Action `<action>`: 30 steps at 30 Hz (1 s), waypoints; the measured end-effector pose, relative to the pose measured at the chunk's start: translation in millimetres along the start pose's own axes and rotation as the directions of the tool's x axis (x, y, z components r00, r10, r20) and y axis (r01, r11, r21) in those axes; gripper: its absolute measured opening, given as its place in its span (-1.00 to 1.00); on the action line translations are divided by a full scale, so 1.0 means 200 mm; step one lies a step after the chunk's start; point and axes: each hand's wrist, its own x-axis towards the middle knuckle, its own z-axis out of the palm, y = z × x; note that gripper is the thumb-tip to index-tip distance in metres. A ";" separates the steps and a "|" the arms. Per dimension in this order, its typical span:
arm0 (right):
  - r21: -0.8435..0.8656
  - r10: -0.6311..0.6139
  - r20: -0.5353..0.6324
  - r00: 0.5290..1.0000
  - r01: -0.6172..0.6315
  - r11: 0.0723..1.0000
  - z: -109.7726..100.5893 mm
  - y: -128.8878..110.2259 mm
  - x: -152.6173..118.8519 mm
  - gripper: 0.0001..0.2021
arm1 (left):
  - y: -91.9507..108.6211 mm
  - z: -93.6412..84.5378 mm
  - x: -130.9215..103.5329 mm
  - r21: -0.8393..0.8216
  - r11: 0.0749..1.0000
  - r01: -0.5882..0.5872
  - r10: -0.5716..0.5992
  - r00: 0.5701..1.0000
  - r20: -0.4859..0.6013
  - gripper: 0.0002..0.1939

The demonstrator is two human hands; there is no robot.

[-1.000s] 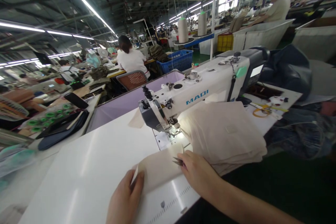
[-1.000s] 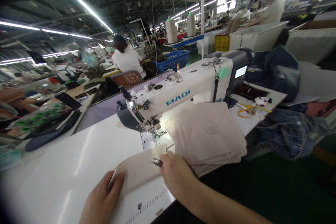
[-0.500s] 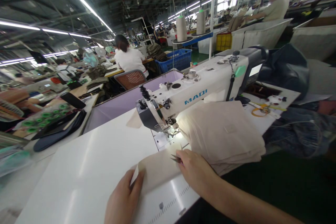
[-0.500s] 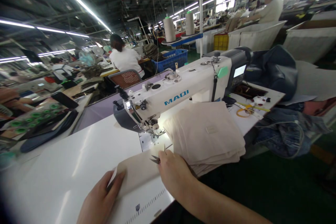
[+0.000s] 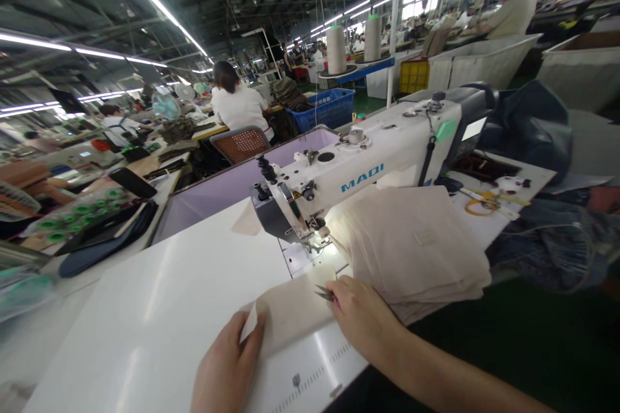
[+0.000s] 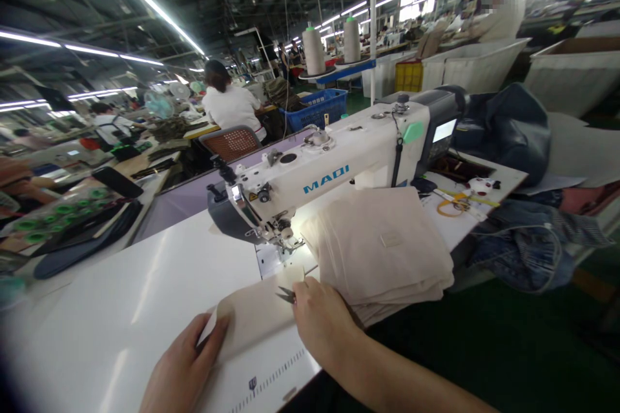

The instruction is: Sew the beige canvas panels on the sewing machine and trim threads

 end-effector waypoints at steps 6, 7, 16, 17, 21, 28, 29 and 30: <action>-0.013 -0.005 -0.002 1.000 0.005 1.000 0.00 0.00 0.00 -0.76 | 0.01 0.00 0.01 0.010 1.000 0.007 -0.007 1.000 0.001 -0.60; -0.011 -0.005 -0.002 1.000 0.005 1.000 0.00 0.00 0.00 -0.76 | 0.01 0.00 0.01 0.010 1.000 0.007 -0.007 1.000 0.001 -0.59; -0.016 0.004 -0.003 1.000 -0.004 1.000 0.01 0.01 0.01 -0.76 | -0.01 0.00 0.01 -0.001 1.000 -0.007 0.007 1.000 0.000 -0.60; -0.017 0.005 -0.005 1.000 -0.005 1.000 0.01 0.01 0.01 -0.75 | -0.01 0.00 0.01 0.001 1.000 -0.007 0.007 1.000 -0.005 -0.60; -0.024 0.013 0.001 1.000 -0.013 1.000 0.01 0.01 0.01 -0.73 | -0.01 0.01 0.02 0.020 1.000 -0.009 0.010 1.000 -0.020 -0.62; -0.056 0.027 0.017 0.999 -0.026 0.998 -0.01 -0.02 0.01 -0.73 | -0.02 0.02 0.02 0.013 1.000 -0.006 0.006 1.000 -0.003 -0.64; -0.067 0.028 0.021 0.999 -0.027 0.997 -0.01 -0.02 0.02 -0.74 | -0.02 0.02 0.02 0.014 1.000 -0.009 0.009 1.000 -0.005 -0.65; -0.079 0.028 0.027 0.999 -0.026 0.997 -0.01 -0.02 0.02 -0.75 | -0.02 0.02 0.02 0.013 1.000 -0.015 0.015 1.000 -0.009 -0.66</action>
